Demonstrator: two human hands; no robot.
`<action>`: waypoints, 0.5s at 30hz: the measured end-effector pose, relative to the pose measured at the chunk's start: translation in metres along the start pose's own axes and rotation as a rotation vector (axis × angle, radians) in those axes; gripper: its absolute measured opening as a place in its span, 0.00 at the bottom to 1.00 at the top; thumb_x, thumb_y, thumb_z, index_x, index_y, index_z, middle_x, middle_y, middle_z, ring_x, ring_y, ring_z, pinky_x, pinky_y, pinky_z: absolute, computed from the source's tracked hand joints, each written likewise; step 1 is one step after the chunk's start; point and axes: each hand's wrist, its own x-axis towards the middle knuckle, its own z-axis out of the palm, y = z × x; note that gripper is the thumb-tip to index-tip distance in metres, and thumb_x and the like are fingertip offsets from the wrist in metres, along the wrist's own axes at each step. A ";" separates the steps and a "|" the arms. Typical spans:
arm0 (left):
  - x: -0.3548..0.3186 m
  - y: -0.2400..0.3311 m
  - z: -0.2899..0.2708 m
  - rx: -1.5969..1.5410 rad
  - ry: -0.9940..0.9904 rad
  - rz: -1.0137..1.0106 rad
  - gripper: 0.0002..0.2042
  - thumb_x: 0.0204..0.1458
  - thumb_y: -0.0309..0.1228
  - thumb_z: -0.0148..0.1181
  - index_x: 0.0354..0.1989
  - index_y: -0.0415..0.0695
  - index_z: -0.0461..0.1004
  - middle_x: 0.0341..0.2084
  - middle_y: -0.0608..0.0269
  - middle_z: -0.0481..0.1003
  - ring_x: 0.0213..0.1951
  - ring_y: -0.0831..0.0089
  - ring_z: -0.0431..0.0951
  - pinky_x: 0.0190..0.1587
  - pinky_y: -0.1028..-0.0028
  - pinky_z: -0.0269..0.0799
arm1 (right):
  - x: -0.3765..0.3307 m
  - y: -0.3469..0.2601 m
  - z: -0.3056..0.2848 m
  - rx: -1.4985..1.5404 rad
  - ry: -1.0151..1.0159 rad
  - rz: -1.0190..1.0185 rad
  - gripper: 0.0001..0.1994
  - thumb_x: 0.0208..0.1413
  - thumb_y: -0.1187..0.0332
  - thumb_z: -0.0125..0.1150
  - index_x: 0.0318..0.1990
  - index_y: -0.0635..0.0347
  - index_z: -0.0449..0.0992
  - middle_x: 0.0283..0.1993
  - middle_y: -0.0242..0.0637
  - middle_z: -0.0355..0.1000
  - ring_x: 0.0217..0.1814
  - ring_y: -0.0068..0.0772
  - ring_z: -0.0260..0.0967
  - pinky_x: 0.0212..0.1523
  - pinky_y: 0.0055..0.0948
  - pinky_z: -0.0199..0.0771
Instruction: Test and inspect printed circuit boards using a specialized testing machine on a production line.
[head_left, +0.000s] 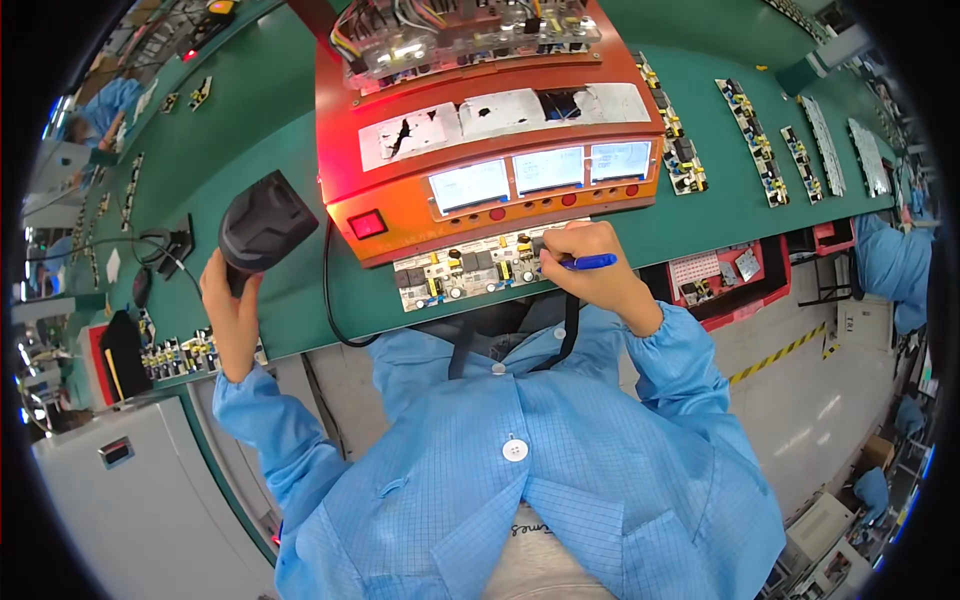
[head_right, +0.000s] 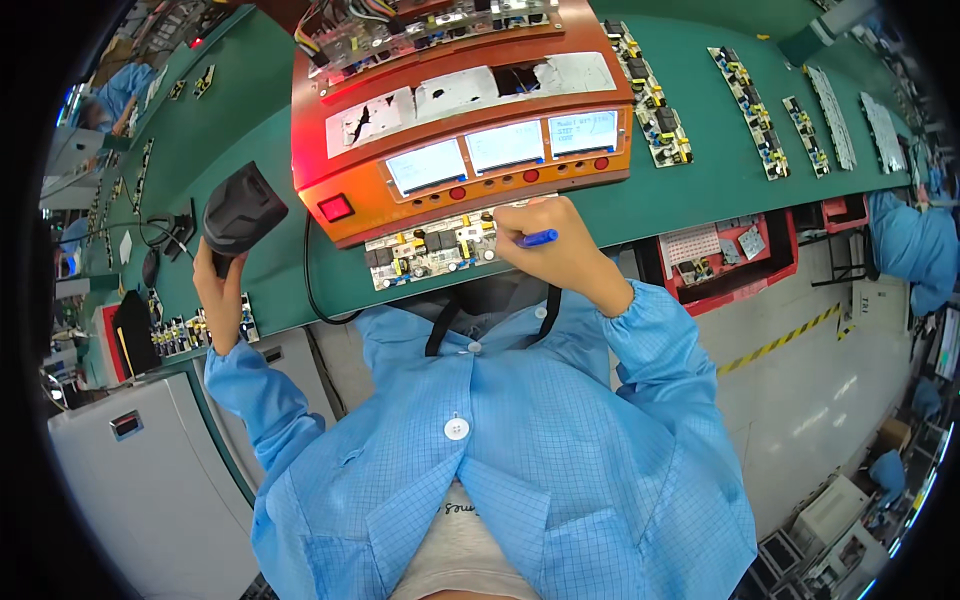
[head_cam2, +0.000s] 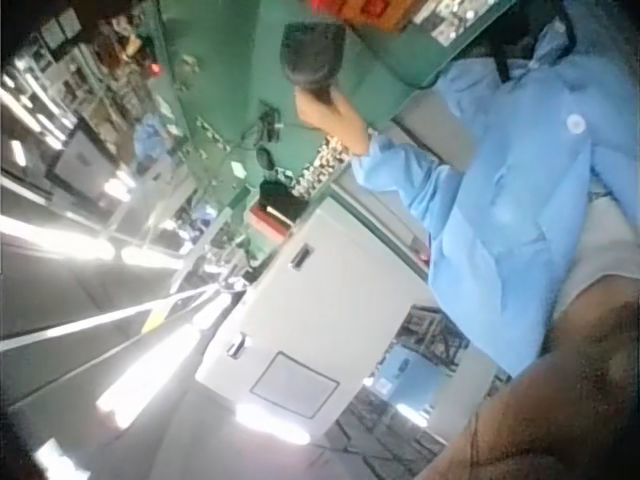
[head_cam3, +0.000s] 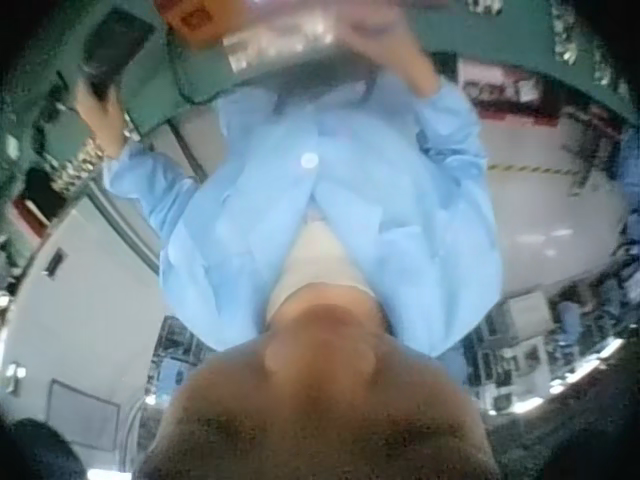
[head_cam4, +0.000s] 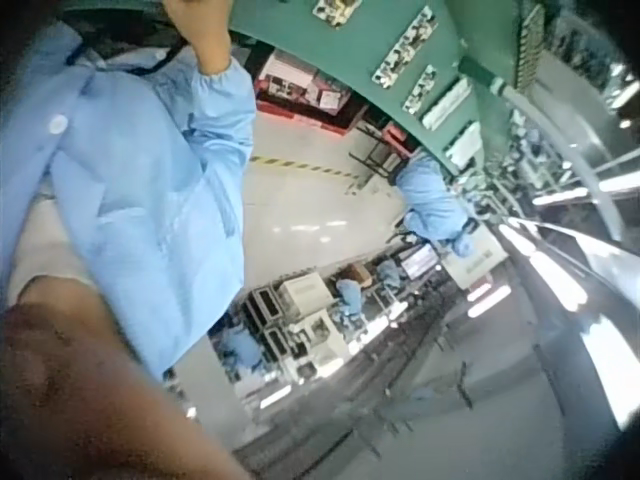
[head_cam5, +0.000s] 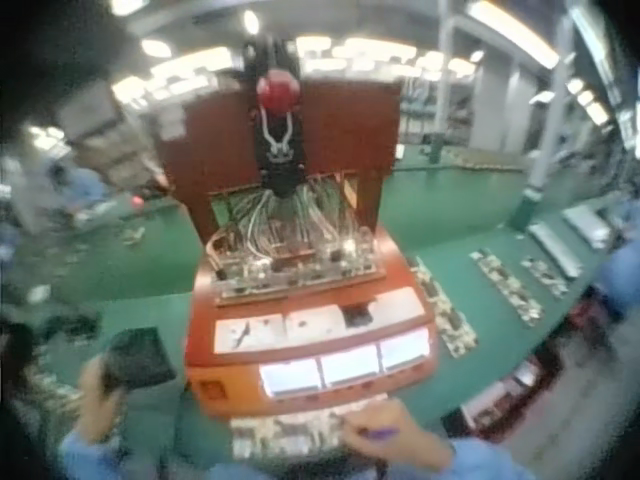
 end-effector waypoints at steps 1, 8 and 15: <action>0.000 0.000 0.003 -0.003 0.006 -0.011 0.26 0.48 0.24 0.61 0.57 0.36 0.63 0.51 0.46 0.68 0.55 0.52 0.65 0.56 0.64 0.61 | 0.000 0.000 0.000 -0.003 -0.011 -0.004 0.12 0.43 0.74 0.60 0.17 0.63 0.62 0.14 0.40 0.58 0.16 0.39 0.57 0.19 0.33 0.56; 0.006 0.018 0.013 0.030 0.080 0.046 0.20 0.48 0.25 0.61 0.51 0.39 0.68 0.42 0.54 0.72 0.47 0.56 0.68 0.51 0.65 0.62 | 0.005 -0.015 0.003 0.073 0.008 -0.002 0.12 0.46 0.76 0.60 0.17 0.63 0.63 0.16 0.38 0.65 0.18 0.33 0.63 0.20 0.31 0.59; 0.005 0.021 0.017 0.049 0.069 0.056 0.20 0.47 0.24 0.61 0.50 0.39 0.68 0.41 0.55 0.72 0.47 0.56 0.67 0.51 0.64 0.61 | 0.033 -0.031 0.040 0.109 -0.176 -0.088 0.14 0.48 0.70 0.60 0.18 0.62 0.62 0.14 0.39 0.58 0.16 0.34 0.57 0.19 0.33 0.56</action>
